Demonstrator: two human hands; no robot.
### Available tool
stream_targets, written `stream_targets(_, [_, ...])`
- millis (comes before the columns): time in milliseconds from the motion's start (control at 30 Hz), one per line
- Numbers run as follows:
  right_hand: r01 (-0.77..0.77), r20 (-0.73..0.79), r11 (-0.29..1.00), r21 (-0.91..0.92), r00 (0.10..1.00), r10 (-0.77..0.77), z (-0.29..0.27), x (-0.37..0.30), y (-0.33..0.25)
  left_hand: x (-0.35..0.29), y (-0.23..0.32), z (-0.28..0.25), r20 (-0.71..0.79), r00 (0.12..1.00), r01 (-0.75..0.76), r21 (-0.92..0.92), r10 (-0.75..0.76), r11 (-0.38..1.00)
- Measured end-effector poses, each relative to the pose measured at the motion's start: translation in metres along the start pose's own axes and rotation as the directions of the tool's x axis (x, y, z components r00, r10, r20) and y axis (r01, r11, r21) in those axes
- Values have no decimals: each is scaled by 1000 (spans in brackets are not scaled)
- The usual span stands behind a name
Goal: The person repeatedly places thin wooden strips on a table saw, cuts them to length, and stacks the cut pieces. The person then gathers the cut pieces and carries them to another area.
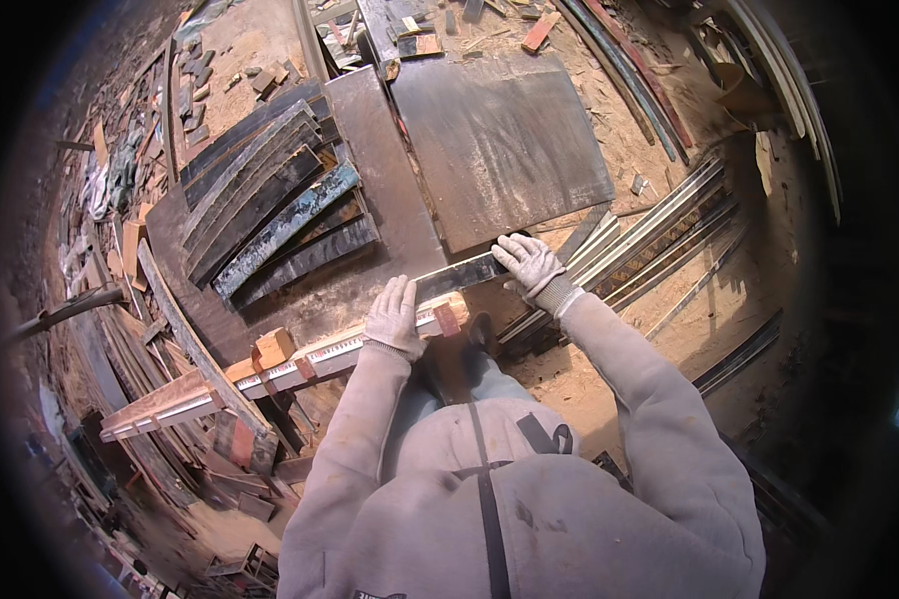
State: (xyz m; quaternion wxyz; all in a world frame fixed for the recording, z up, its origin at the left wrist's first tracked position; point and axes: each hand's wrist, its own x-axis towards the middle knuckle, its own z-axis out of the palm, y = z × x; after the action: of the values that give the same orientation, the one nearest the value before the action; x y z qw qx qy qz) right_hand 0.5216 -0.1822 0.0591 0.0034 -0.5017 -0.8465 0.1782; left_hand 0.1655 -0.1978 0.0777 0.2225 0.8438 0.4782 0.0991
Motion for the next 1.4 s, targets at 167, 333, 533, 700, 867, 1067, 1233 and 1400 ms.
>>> stream_targets(167, [-20,-102,998,-57,995,14,9,31,10,20,-7,-13,21,1000,5,10,-5,1000])
stream_targets(333, [-18,-185,999,-39,983,11,-13,81,19,64,-37,-38,61,998,30,5,-30,1000])
stream_targets(533, [-28,-226,998,-53,974,15,-56,188,56,158,-82,-85,58,996,69,15,-70,998])
stream_targets(700, [-1,-195,998,-62,981,-11,-87,253,79,213,-114,-117,70,993,89,50,-92,995])
stream_targets(867, [-313,-85,942,-121,949,304,-124,297,78,255,-132,-129,54,994,91,23,-92,996])
stream_targets(1067, [-497,103,589,638,813,573,-125,205,50,251,-133,-135,66,985,162,-4,-161,987])
stream_targets(1233, [-303,343,-179,936,670,658,-94,78,-1,229,-126,-104,-111,974,178,-167,-197,970])
stream_targets(1400, [-126,400,-420,899,631,665,-58,-11,-76,193,-95,-65,60,902,428,-240,-427,871])
